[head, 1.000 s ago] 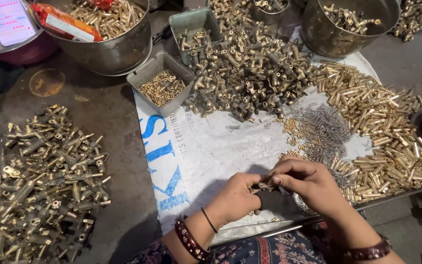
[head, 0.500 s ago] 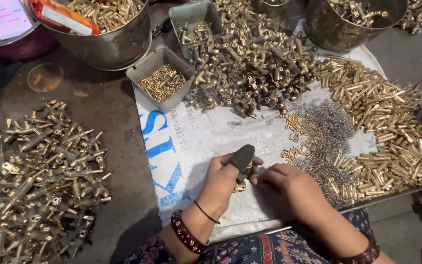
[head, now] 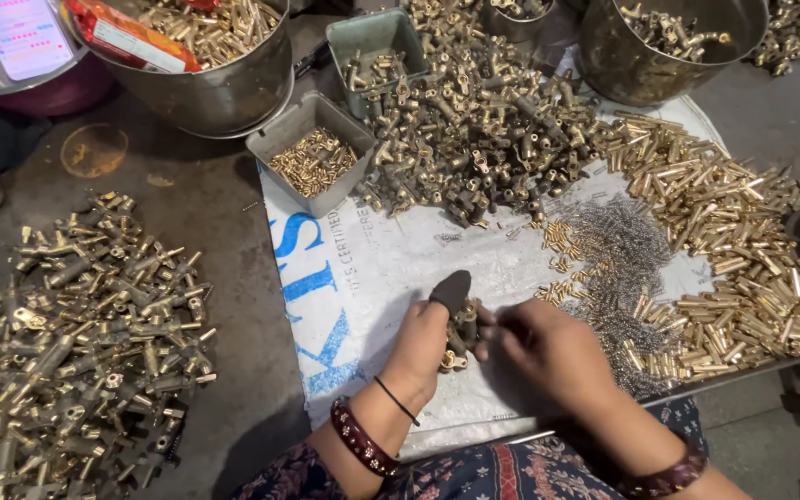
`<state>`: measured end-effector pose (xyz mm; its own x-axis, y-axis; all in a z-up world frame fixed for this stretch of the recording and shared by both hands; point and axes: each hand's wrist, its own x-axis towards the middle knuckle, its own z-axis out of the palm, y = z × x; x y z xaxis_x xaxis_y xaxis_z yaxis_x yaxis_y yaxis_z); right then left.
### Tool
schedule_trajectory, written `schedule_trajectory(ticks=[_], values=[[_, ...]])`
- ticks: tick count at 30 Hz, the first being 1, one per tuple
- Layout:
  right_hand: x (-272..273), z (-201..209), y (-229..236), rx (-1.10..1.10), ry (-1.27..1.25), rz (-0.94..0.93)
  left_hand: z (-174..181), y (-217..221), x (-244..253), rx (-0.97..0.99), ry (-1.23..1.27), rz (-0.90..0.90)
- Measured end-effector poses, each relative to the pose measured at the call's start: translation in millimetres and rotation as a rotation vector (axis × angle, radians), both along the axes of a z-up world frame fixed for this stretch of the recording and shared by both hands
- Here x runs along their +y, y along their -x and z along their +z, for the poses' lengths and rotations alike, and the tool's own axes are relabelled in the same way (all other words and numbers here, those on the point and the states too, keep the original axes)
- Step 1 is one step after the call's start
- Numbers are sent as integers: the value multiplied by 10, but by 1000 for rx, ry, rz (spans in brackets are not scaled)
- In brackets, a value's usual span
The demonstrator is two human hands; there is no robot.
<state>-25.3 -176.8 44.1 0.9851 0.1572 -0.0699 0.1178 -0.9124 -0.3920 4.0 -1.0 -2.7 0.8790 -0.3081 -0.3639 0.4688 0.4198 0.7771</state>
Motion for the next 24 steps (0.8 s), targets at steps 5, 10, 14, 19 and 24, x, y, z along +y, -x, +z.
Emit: schedule_trajectory(ticks=[5,10,14,19,24], values=[[-103,150,31,-176,-517,-5,-218,40,-62,41,29,-70],[6,84,85,-321,-499,176,-229,65,-72,51,73,-43],[42,41,102,-395,-388,184,-273,77,-96,58,128,-36],[57,58,112,-387,-380,168,-336,74,-84,218,-14,-17],[52,70,132,-423,-395,203,-57,85,-51,145,43,-90]])
